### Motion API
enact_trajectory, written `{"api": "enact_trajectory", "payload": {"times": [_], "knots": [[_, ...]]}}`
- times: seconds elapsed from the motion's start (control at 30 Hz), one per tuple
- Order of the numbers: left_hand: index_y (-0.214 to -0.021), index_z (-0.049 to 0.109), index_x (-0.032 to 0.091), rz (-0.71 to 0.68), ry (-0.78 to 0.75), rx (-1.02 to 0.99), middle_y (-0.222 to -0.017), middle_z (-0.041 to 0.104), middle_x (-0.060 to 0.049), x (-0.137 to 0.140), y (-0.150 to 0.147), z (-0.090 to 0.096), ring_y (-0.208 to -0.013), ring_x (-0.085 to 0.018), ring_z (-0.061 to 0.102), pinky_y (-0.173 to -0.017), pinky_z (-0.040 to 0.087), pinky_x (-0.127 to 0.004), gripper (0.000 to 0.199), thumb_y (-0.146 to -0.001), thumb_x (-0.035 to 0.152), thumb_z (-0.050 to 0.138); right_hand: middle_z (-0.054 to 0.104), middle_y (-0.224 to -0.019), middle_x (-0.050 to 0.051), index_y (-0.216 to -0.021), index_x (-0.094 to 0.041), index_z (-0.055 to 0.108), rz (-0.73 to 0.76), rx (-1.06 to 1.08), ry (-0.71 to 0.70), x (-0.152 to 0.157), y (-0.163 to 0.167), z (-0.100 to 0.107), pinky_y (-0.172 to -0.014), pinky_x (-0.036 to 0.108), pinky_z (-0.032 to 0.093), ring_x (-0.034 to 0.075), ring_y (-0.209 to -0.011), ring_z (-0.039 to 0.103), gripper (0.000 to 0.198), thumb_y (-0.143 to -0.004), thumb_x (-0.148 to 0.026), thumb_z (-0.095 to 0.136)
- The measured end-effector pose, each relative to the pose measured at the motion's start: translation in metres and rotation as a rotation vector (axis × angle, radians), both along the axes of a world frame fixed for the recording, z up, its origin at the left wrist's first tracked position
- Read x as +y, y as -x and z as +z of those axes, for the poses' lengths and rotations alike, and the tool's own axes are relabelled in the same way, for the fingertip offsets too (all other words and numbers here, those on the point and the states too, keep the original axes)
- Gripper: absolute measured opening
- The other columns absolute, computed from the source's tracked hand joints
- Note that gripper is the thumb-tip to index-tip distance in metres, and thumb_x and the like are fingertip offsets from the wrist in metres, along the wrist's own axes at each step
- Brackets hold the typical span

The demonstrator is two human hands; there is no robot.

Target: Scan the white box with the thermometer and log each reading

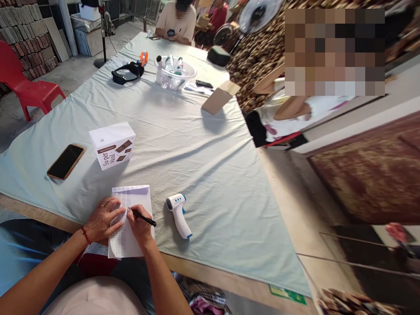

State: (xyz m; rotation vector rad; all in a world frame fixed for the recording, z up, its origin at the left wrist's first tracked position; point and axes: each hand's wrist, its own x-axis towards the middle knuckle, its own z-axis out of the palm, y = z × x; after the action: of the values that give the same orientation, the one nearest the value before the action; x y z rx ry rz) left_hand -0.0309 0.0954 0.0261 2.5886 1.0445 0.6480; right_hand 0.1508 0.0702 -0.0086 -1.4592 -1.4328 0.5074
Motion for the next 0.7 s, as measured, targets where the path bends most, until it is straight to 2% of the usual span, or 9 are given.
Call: {"api": "enact_trajectory", "payload": {"times": [0.57, 0.7], "knots": [[-0.118, 0.064, 0.02, -0.001, 0.004, 0.001, -0.12, 0.056, -0.012, 0.0003, 0.0001, -0.0002, -0.12, -0.029, 0.049, -0.108, 0.041, -0.047, 0.032, -0.088, 0.03, 0.062, 0.056, -0.059, -0.003, -0.072, -0.023, 0.057, -0.003, -0.008, -0.003, -0.0006, -0.0007, -0.0004, -0.053, 0.025, 0.045, 0.013, -0.052, 0.05, 0.012, -0.083, -0.025, 0.053], [-0.118, 0.064, 0.022, 0.002, 0.013, 0.0, -0.12, 0.057, -0.011, 0.0002, 0.0004, 0.0001, -0.121, -0.029, 0.049, -0.109, 0.041, -0.047, 0.032, -0.087, 0.03, 0.062, 0.057, -0.059, -0.003, -0.073, -0.023, 0.057, -0.045, 0.031, 0.013, -0.0011, 0.0001, -0.0029, -0.054, 0.026, 0.045, 0.014, -0.053, 0.051, 0.011, -0.083, -0.028, 0.053]]}}
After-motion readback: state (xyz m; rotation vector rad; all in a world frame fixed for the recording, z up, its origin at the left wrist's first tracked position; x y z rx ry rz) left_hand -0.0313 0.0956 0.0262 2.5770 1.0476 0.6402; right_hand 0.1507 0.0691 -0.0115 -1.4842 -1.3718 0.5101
